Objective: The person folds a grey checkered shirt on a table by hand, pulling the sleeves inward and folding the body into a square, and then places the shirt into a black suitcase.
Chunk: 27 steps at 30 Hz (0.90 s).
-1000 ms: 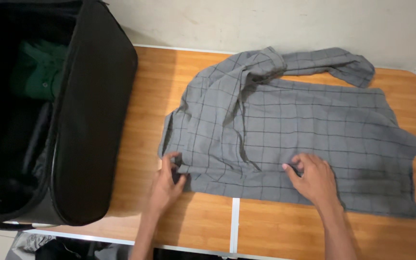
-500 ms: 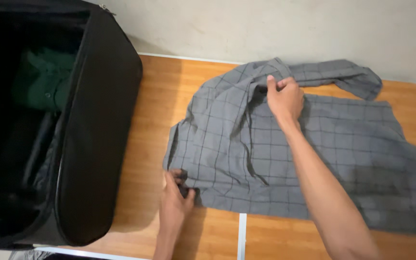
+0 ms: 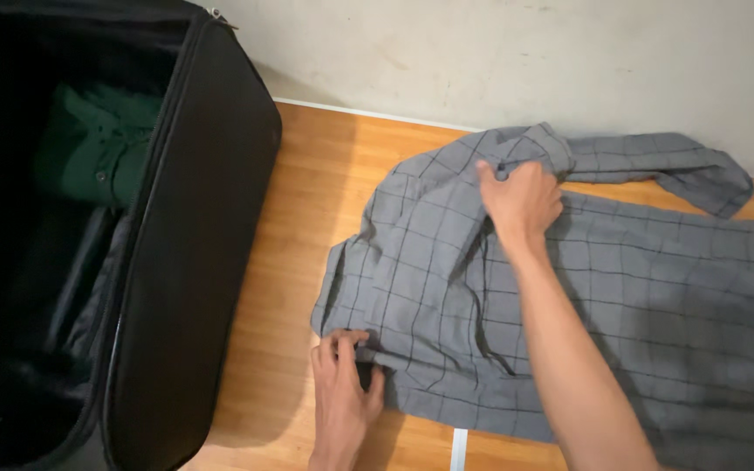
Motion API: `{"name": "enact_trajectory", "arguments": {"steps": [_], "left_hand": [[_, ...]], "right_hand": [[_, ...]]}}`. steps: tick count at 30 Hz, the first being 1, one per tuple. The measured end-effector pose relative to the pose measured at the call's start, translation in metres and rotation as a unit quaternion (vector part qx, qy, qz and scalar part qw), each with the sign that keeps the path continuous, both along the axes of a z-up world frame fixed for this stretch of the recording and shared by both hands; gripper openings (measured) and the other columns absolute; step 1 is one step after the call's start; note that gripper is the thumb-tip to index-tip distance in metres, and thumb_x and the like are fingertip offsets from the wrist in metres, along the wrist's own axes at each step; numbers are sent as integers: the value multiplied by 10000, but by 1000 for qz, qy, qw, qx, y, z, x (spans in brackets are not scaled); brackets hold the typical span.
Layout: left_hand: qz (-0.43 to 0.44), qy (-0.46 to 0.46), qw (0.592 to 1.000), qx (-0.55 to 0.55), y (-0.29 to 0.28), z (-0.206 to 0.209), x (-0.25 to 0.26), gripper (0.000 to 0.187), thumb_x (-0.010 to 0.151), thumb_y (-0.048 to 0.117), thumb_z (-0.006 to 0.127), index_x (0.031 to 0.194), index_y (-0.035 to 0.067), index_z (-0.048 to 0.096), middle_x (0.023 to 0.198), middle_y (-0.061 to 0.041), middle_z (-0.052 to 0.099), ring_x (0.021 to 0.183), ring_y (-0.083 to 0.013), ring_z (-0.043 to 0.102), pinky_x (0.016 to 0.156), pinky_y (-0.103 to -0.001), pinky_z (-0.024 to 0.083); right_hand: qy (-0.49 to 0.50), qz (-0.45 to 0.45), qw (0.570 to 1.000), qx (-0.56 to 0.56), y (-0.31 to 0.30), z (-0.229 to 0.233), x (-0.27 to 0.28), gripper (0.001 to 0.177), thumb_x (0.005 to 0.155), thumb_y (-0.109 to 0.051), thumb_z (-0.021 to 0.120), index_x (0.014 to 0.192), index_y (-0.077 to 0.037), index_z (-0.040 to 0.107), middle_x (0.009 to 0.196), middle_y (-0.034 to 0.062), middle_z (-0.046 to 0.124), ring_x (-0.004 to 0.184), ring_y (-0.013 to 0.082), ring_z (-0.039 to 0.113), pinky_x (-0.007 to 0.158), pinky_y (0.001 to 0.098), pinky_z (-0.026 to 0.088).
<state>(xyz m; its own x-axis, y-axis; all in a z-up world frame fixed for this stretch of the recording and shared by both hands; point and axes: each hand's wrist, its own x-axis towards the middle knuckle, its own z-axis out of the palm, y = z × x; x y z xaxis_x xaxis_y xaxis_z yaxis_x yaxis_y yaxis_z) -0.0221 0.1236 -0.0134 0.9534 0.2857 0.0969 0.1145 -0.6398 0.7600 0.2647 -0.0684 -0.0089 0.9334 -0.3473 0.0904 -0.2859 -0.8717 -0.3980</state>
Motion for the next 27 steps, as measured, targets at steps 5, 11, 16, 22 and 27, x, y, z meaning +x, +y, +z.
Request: {"name": "enact_trajectory", "arguments": {"steps": [5, 11, 16, 22, 27], "left_hand": [[26, 45, 998, -32, 1, 1, 2, 623, 705, 10, 799, 1271, 40, 540, 1238, -203, 541, 1138, -424, 507, 949, -473, 429], [33, 17, 999, -34, 2, 2, 0, 640, 723, 13, 792, 1302, 20, 518, 1207, -203, 572, 1146, -402, 543, 981, -458, 438], [30, 15, 999, -8, 2, -3, 1, 600, 733, 29, 796, 1280, 47, 549, 1192, -216, 585, 1143, -419, 546, 964, -464, 454], [24, -3, 999, 41, -3, -2, 0, 612, 690, 36, 806, 1254, 67, 571, 1184, -224, 578, 1131, -437, 533, 955, -484, 441], [17, 14, 997, 74, -9, -7, 4, 628, 681, 16, 785, 1269, 89, 577, 1171, -213, 571, 1121, -424, 507, 958, -504, 423]], "right_hand": [[-62, 15, 909, 413, -29, -20, 16, 263, 850, -262, 812, 918, -12, 764, 864, 136, 713, 730, 334, 706, 653, 518, 517], [-204, 70, 493, 843, -121, 38, -102, 493, 917, -234, 515, 1307, 47, 621, 1261, 154, 679, 1139, 270, 629, 1085, 436, 472], [-220, -92, 667, 706, -209, -1, -178, 484, 1019, -337, 441, 1396, -78, 599, 1427, 70, 596, 1358, 272, 522, 1203, 445, 372], [-176, -275, 787, 523, -246, -17, -214, 830, 886, -725, 535, 1441, -108, 520, 1524, 81, 440, 1391, 278, 406, 1079, 467, 326], [-97, -148, 981, 85, -231, -20, -218, 1204, 687, -411, 984, 1479, 133, 259, 1508, 387, 361, 1397, 452, 421, 1136, 497, 387]]}}
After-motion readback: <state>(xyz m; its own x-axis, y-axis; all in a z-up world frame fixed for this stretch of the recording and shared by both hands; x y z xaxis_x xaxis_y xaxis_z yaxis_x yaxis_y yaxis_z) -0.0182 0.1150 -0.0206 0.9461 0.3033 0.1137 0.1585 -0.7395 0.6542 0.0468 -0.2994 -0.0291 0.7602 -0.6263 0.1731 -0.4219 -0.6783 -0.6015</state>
